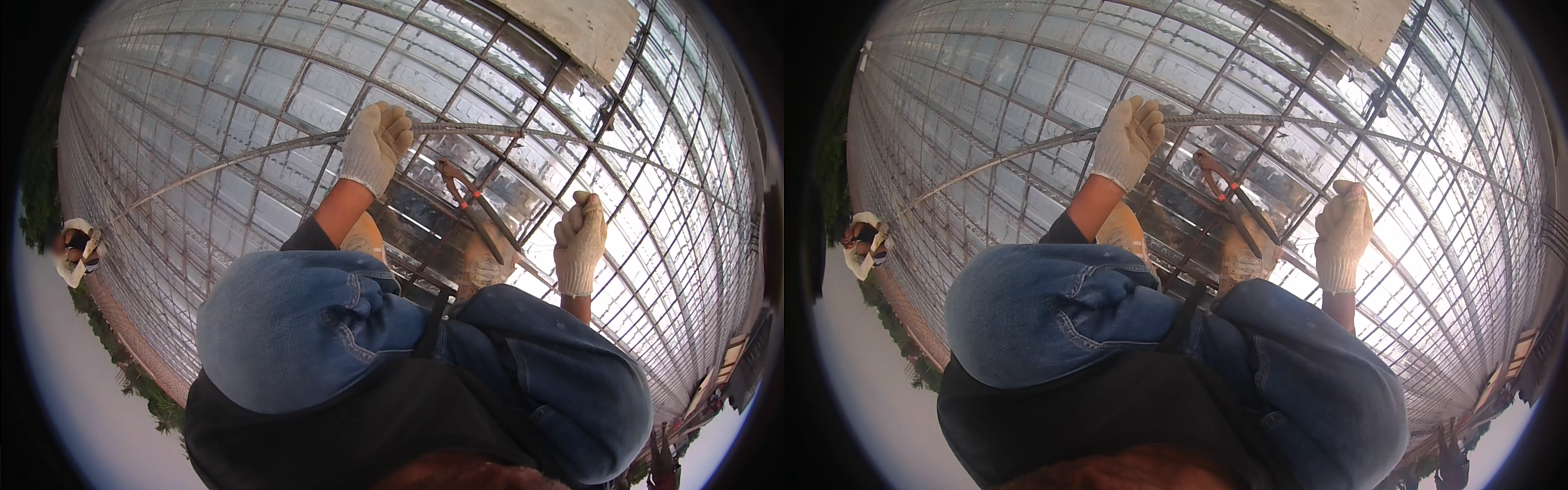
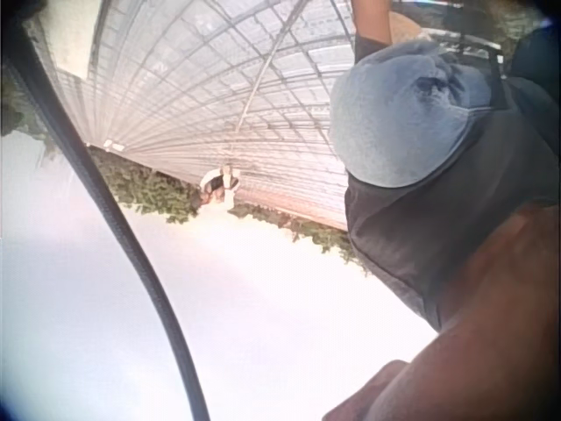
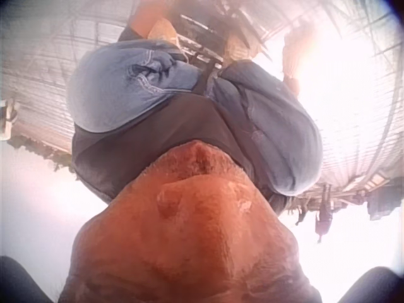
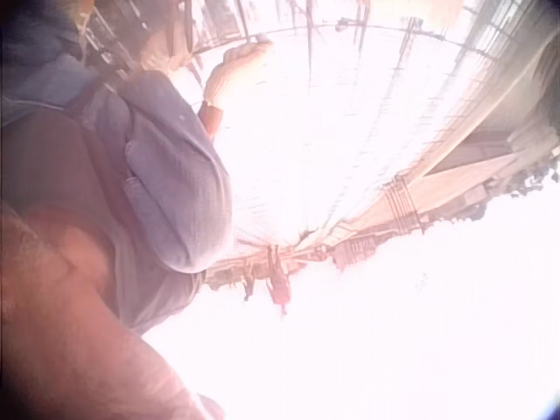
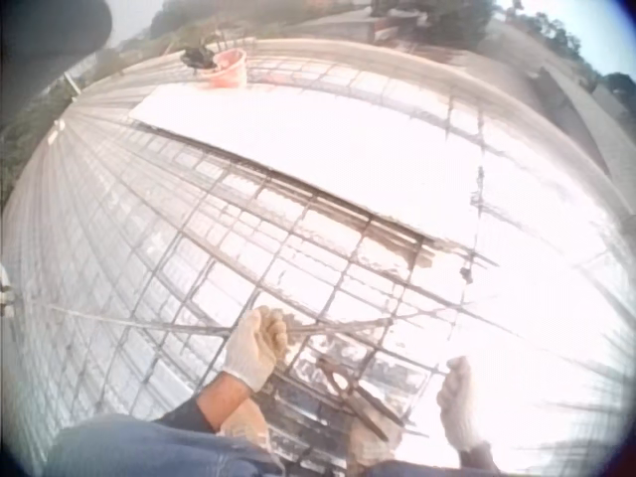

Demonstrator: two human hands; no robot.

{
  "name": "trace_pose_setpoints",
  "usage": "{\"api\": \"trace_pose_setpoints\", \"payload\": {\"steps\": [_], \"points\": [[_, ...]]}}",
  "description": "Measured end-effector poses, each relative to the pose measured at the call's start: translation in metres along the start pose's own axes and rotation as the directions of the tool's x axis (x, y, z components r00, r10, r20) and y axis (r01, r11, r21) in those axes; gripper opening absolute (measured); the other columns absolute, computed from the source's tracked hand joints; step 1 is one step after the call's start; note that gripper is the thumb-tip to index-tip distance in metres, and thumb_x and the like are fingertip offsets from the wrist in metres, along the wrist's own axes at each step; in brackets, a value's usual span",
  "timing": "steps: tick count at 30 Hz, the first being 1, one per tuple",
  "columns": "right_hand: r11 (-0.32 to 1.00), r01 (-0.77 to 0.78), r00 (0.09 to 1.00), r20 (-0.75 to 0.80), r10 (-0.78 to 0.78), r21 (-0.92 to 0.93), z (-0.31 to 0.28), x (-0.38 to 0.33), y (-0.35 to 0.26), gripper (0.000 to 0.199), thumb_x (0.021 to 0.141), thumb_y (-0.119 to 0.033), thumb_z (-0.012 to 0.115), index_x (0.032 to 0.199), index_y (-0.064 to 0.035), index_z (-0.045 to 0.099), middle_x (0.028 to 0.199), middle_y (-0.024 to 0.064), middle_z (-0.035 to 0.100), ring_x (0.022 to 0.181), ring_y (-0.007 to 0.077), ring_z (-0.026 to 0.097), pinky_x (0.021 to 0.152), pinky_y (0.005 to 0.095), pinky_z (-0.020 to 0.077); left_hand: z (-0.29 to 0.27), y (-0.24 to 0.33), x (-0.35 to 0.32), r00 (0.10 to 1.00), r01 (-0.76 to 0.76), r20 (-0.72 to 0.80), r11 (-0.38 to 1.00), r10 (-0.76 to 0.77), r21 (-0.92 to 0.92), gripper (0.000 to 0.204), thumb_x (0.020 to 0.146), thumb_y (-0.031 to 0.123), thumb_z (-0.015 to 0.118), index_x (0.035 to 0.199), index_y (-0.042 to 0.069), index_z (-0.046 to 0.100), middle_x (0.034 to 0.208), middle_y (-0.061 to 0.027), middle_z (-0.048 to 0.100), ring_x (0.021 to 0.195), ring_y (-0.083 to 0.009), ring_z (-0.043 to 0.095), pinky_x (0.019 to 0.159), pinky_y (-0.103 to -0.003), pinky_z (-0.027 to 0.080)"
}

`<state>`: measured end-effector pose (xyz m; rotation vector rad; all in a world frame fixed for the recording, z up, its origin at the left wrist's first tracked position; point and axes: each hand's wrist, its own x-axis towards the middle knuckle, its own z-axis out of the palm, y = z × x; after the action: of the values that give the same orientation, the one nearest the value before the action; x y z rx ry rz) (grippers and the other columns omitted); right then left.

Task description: The person uses pliers to twist wire ties at intersections of metal poles on a scaffolding structure. The person repeatedly positions the wire, twists it with pliers, and moves to the next joint to secure the frame.

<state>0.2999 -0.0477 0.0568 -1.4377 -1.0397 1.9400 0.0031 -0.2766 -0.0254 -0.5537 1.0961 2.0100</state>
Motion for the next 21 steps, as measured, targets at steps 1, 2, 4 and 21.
{"api": "trace_pose_setpoints", "payload": {"steps": [1, 2, 4, 21], "points": [[0.999, 0.011, 1.0, -0.001, -0.011, -0.034, 0.0, -0.003, -0.002, 0.04, 0.121, -0.037, 0.06, 0.114, 0.001, 0.069, 0.067, -0.0102, 0.038, 0.052, 0.0023, 0.03, 0.045, 0.0248, 0.0234, 0.001, -0.001, 0.005, 0.999, -0.007, -0.047, 1.0, 0.007, -0.009, 0.042, 0.117, 0.029, 0.063, 0.149, 0.002, 0.056, 0.13, -0.0156, 0.072, 0.106, -0.0246, 0.074, 0.086, -0.038, 0.065], [0.998, 0.009, 1.0, 0.006, -0.008, -0.064, 0.002, -0.006, -0.002, 0.04, 0.121, -0.037, 0.06, 0.116, 0.002, 0.069, 0.068, -0.0101, 0.038, 0.053, 0.002, 0.03, 0.046, 0.025, 0.0233, -0.007, 0.001, 0.012, 1.0, -0.012, 0.0, 0.999, 0.012, -0.046, 0.039, 0.117, 0.028, 0.063, 0.146, 0.003, 0.058, 0.126, -0.0144, 0.072, 0.103, -0.0233, 0.073, 0.083, -0.037, 0.064], [0.999, -0.034, 0.997, 0.073, 0.035, -0.013, 0.005, -0.005, 0.01, 0.041, 0.121, -0.037, 0.059, 0.119, 0.0031, 0.07, 0.068, -0.0094, 0.038, 0.054, 0.0026, 0.03, 0.047, 0.0254, 0.0237, -0.044, 0.024, 0.02, 0.992, -0.015, 0.12, 0.996, 0.026, -0.091, 0.034, 0.117, 0.027, 0.064, 0.14, 0.003, 0.061, 0.118, -0.0117, 0.073, 0.098, -0.0209, 0.072, 0.079, -0.034, 0.062], [0.972, 0.213, 0.969, 0.147, -0.198, -0.098, 0.043, -0.039, 0.016, 0.049, 0.122, -0.041, 0.058, 0.124, 0.0054, 0.073, 0.066, -0.0064, 0.041, 0.053, 0.0048, 0.029, 0.05, 0.0275, 0.0203, 0.046, 0.119, -0.031, 0.811, -0.077, 0.14, -0.133, 0.568, 0.988, 0.033, 0.095, 0.029, 0.093, 0.111, 0.004, 0.081, 0.1, -0.006, 0.079, 0.091, -0.0156, 0.07, 0.083, -0.035, 0.057]]}}
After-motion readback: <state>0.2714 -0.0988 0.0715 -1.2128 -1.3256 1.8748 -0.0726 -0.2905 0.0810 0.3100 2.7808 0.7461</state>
